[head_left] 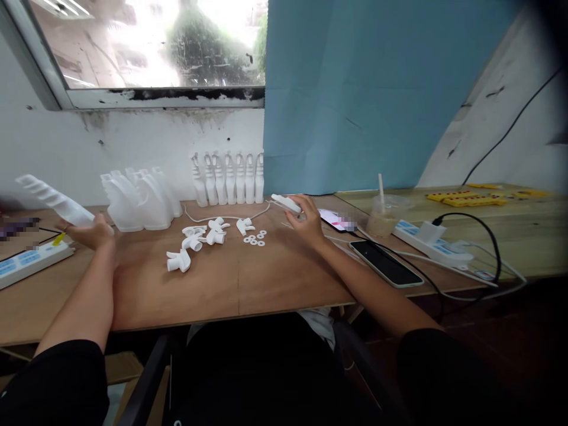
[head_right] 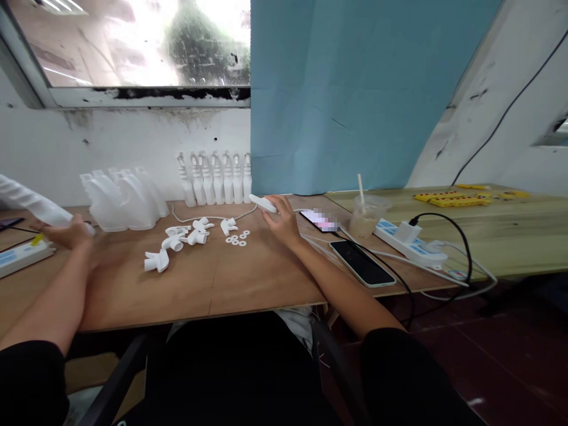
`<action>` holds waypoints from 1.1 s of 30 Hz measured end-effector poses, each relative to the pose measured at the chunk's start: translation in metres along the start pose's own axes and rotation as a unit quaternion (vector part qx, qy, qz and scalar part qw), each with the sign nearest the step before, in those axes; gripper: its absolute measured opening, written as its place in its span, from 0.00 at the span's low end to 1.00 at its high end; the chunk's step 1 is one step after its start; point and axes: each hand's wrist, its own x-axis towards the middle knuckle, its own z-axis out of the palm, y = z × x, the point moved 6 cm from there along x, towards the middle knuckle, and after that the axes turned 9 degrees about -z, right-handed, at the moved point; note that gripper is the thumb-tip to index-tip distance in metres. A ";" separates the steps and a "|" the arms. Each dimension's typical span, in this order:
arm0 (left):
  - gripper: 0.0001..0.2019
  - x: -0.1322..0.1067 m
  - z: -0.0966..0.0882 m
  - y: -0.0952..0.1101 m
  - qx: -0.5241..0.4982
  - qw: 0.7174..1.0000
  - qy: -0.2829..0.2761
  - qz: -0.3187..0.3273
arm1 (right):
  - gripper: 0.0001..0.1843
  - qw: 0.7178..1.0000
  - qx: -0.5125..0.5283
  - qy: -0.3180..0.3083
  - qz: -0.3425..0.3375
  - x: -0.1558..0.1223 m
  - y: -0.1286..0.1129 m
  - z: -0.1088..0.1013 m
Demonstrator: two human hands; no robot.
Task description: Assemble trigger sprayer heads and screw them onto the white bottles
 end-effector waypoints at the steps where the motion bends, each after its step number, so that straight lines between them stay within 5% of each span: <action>1: 0.27 0.002 -0.008 0.002 -0.004 0.998 0.059 -0.022 | 0.14 1.000 0.000 0.015 0.014 0.000 0.003 -0.002; 3: 0.32 0.001 -0.018 0.016 0.000 0.989 0.146 -0.021 | 0.14 0.997 0.013 0.053 0.063 -0.001 0.014 -0.006; 6: 0.33 -0.008 -0.006 0.058 -0.007 0.988 0.093 0.123 | 0.15 0.972 0.099 0.117 0.177 -0.006 0.038 -0.011; 8: 0.36 -0.019 0.009 0.080 -0.080 0.982 0.009 0.173 | 0.17 0.939 0.181 0.153 0.248 -0.009 0.055 -0.013; 10: 0.40 -0.031 0.030 0.093 -0.212 0.960 -0.109 0.145 | 0.20 0.902 0.244 0.187 0.304 -0.012 0.069 -0.015; 13: 0.37 -0.056 0.064 0.106 -0.365 0.889 -0.273 0.037 | 0.23 0.850 0.298 0.237 0.363 -0.015 0.086 -0.020; 16: 0.31 -0.088 0.087 0.115 -0.368 0.838 -0.402 -0.037 | 0.25 0.818 0.330 0.266 0.389 -0.018 0.097 -0.024; 18: 0.29 -0.102 0.095 0.114 -0.338 0.827 -0.444 -0.071 | 0.24 0.807 0.339 0.278 0.396 -0.019 0.102 -0.026; 26: 0.19 -0.106 0.105 0.087 -0.302 0.837 -0.417 -0.185 | 0.23 0.801 0.335 0.300 0.394 -0.022 0.112 -0.036; 33: 0.19 -0.108 0.108 0.083 -0.307 0.838 -0.409 -0.192 | 0.21 0.809 0.340 0.273 0.395 -0.023 0.107 -0.029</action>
